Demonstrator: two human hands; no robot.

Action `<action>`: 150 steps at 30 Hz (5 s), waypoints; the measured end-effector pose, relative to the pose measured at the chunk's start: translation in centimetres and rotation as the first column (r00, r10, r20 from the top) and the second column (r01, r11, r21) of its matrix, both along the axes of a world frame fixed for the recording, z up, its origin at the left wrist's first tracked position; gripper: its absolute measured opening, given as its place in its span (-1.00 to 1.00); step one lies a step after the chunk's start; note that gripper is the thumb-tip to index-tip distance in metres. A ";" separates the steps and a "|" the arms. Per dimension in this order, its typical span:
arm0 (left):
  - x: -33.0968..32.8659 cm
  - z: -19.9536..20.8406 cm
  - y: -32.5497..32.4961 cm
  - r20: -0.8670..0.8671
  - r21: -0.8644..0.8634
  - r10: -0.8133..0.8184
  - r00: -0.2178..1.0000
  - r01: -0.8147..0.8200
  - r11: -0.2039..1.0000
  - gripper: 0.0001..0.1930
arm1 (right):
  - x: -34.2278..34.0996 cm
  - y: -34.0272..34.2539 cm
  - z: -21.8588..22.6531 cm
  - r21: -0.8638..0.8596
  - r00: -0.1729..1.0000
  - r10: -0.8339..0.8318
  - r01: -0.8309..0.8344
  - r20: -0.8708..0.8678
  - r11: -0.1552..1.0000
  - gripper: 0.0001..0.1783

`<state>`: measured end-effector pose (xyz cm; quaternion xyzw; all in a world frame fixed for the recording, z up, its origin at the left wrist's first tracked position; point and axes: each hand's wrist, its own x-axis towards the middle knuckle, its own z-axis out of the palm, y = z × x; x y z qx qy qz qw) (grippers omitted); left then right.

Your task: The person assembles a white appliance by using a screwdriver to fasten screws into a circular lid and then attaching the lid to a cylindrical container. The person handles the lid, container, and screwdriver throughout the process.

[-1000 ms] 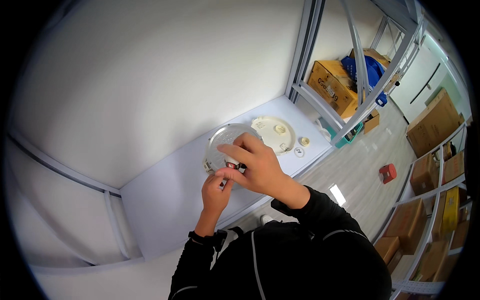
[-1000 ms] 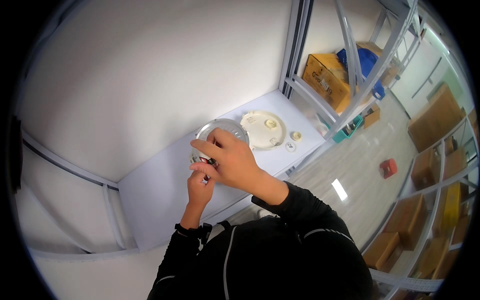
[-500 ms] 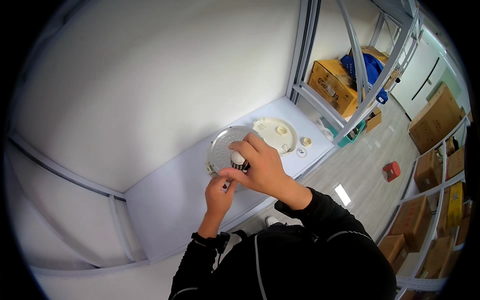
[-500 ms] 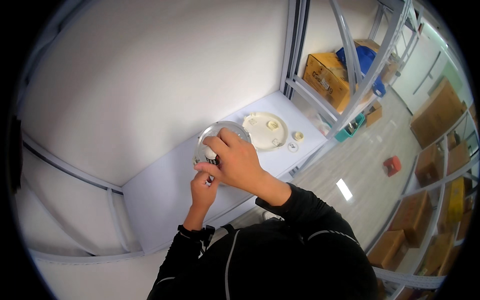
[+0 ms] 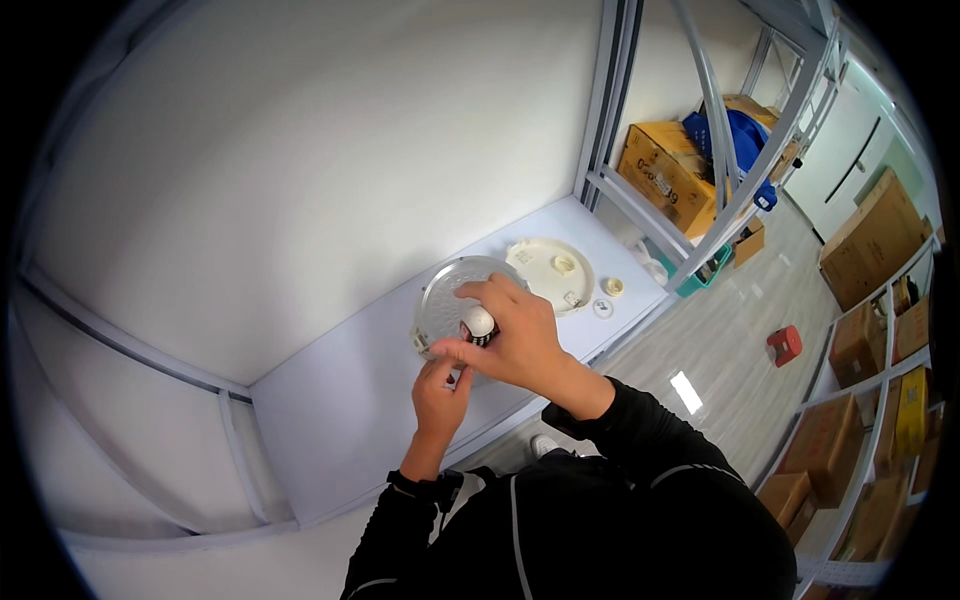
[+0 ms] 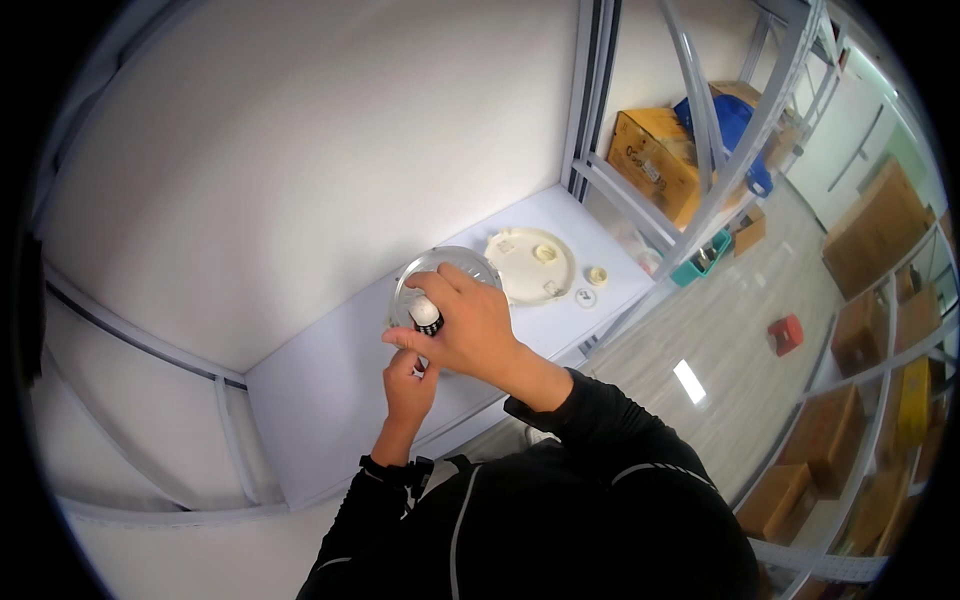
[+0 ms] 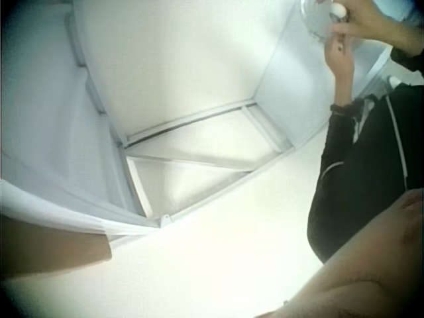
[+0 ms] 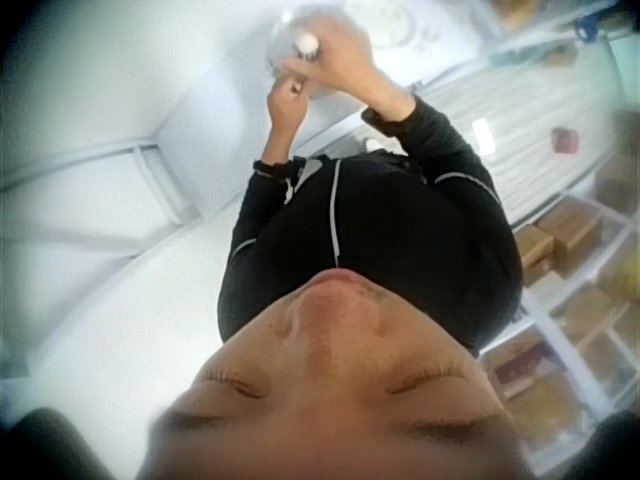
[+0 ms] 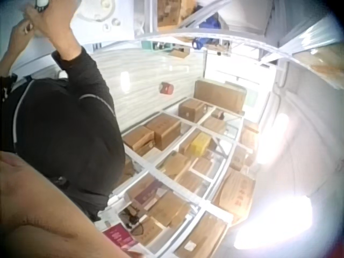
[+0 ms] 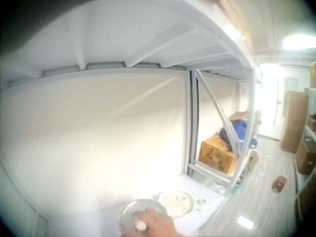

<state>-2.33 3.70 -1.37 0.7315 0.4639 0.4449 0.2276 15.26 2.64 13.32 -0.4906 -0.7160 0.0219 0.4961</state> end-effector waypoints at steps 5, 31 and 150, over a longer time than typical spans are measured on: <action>0.4 -0.5 -0.2 0.063 -0.009 0.021 0.998 -0.020 1.000 -0.71 | -0.1 0.5 0.0 0.041 0.950 0.263 -0.259 -0.170 0.965 -0.31; 1.4 -3.2 -0.8 0.111 -0.060 0.148 0.983 -0.142 0.988 -0.67 | 1.2 1.9 -0.9 -0.013 0.951 0.226 -0.233 -0.210 0.972 -0.11; 11.0 5.5 -13.9 0.109 0.224 0.089 0.990 -0.111 0.968 -0.59 | 16.1 -7.2 -9.1 -0.065 0.670 0.683 -0.726 -0.290 0.685 -0.52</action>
